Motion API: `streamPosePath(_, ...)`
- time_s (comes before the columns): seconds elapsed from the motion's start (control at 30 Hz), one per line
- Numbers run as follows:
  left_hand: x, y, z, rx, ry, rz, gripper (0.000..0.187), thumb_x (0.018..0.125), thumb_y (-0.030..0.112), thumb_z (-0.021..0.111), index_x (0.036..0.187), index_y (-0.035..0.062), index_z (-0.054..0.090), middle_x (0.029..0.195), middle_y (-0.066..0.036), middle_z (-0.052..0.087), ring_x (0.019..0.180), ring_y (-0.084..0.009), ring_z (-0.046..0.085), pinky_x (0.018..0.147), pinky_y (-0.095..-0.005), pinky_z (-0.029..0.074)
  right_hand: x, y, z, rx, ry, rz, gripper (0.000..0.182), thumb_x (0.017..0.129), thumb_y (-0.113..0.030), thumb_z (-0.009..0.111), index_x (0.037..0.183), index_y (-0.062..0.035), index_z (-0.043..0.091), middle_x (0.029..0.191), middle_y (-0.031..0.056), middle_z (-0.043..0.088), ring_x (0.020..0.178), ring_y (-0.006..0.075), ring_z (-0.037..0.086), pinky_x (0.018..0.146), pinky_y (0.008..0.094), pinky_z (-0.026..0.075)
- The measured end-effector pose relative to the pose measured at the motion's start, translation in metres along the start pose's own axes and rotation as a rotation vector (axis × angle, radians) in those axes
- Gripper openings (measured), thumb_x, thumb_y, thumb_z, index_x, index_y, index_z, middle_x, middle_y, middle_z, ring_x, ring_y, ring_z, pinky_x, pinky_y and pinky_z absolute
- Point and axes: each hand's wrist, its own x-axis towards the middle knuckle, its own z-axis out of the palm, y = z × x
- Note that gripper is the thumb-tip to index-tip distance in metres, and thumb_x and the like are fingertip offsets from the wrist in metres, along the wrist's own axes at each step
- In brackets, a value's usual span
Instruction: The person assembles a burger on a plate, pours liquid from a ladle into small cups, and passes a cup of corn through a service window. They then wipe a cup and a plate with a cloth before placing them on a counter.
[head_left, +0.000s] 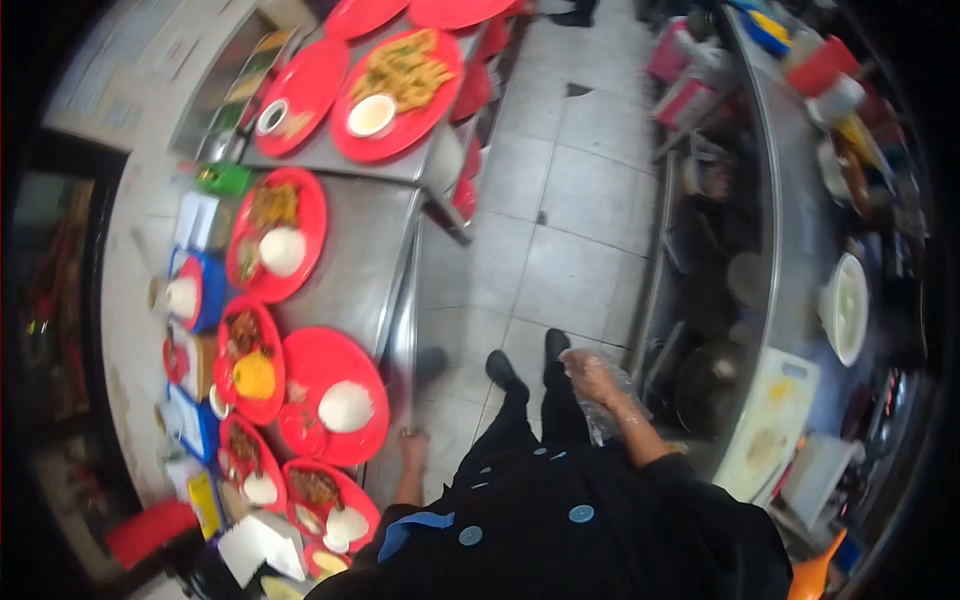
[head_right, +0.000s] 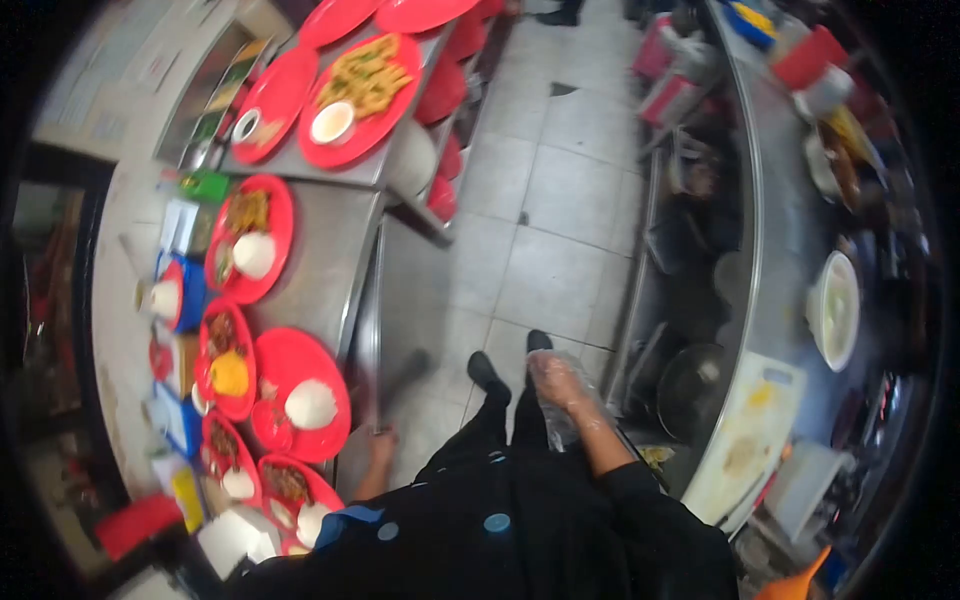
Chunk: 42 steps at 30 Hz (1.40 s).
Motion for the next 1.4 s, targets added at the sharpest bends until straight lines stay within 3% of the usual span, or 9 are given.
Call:
streamPosePath(0.1,-0.088,0.037,0.044,-0.271,-0.55,-0.055,0.039,0.071,-0.004,0.052,0.109,-0.0007,0.056,0.109,-0.012,0.059,0.095,-0.018,0.059,0.079,-0.0295,0.048,0.031,-0.018,0.005,-0.16,-0.119,0.164,0.024,0.088,-0.022,0.051,0.101,-0.0046,0.063,0.098,0.017,0.063,0.095,0.035,0.059,0.081,0.0416,0.046)
streamPosePath(0.2,-0.064,0.042,0.064,0.397,-0.877,0.601,0.038,0.074,0.001,0.059,0.111,0.0073,0.061,0.11,-0.008,0.059,0.092,-0.02,0.061,0.084,-0.0269,0.047,0.057,-0.012,0.014,-0.047,0.004,0.137,0.039,0.091,-0.038,0.043,0.099,-0.0051,0.062,0.093,0.0256,0.06,0.091,0.0419,0.057,0.081,0.0479,0.044)
streamPosePath(0.33,0.1,0.016,0.127,-0.311,-0.703,0.015,0.035,0.077,-0.002,0.055,0.112,0.0045,0.058,0.098,-0.008,0.063,0.088,-0.0171,0.062,0.075,-0.0276,0.05,0.084,-0.092,-0.045,-0.379,0.242,0.067,0.054,0.088,-0.054,0.043,0.103,-0.0049,0.06,0.089,0.0187,0.064,0.084,0.0412,0.059,0.077,0.0488,0.045)
streamPosePath(0.43,0.219,0.078,0.154,-0.331,-0.239,0.123,0.014,0.085,0.013,0.047,0.071,0.0123,0.051,0.06,0.001,0.044,0.051,-0.0109,0.044,0.045,-0.0268,0.037,0.12,-0.091,-0.089,-0.484,0.24,0.004,0.051,0.087,-0.051,0.049,0.103,-0.0041,0.059,0.085,0.0188,0.063,0.079,0.0371,0.06,0.072,0.0471,0.045)
streamPosePath(0.5,0.3,0.104,0.17,-0.627,-0.12,0.062,0.014,0.088,0.024,0.052,0.081,0.0126,0.057,0.051,0.003,0.035,0.039,-0.01,0.033,0.036,-0.0278,0.023,0.138,-0.083,-0.102,-0.501,0.285,-0.096,0.044,0.086,-0.046,0.053,0.099,-0.0045,0.061,0.08,0.0185,0.062,0.076,0.0352,0.061,0.069,0.046,0.045)
streamPosePath(0.57,0.329,0.154,0.164,-0.693,-0.02,0.01,0.022,0.087,0.032,0.056,0.091,0.0112,0.061,0.062,-0.002,0.053,0.052,-0.0159,0.051,0.045,-0.0311,0.038,0.149,-0.084,-0.109,-0.467,0.273,-0.048,0.044,0.086,-0.046,0.053,0.098,-0.005,0.063,0.085,0.0181,0.063,0.078,0.0349,0.06,0.073,0.044,0.045)
streamPosePath(1.27,0.398,0.106,0.135,0.285,0.782,0.907,0.042,0.084,0.038,0.061,0.113,0.0067,0.056,0.103,-0.011,0.063,0.094,-0.0238,0.06,0.077,-0.0388,0.047,0.17,-0.093,-0.087,-0.381,0.346,-0.046,0.055,0.085,-0.051,0.042,0.096,-0.0007,0.063,0.084,0.0171,0.056,0.081,0.0288,0.052,0.074,0.039,0.039)
streamPosePath(1.33,0.385,0.058,0.143,-0.862,0.436,0.683,0.062,0.083,0.039,0.06,0.13,0.0031,0.042,0.139,-0.014,0.04,0.128,-0.0268,0.037,0.104,-0.0425,0.03,0.173,-0.093,-0.091,-0.393,0.336,-0.068,0.056,0.085,-0.052,0.041,0.096,-0.0009,0.063,0.084,0.0171,0.056,0.08,0.0289,0.052,0.073,0.039,0.039)
streamPosePath(1.4,0.397,0.033,0.147,-0.782,0.437,0.672,0.068,0.08,0.041,0.063,0.131,0.0026,0.04,0.138,-0.014,0.04,0.127,-0.0279,0.036,0.105,-0.0418,0.03,0.176,-0.094,-0.093,-0.412,0.314,-0.095,0.058,0.084,-0.053,0.041,0.095,-0.0011,0.063,0.084,0.017,0.057,0.079,0.0291,0.053,0.072,0.039,0.04)
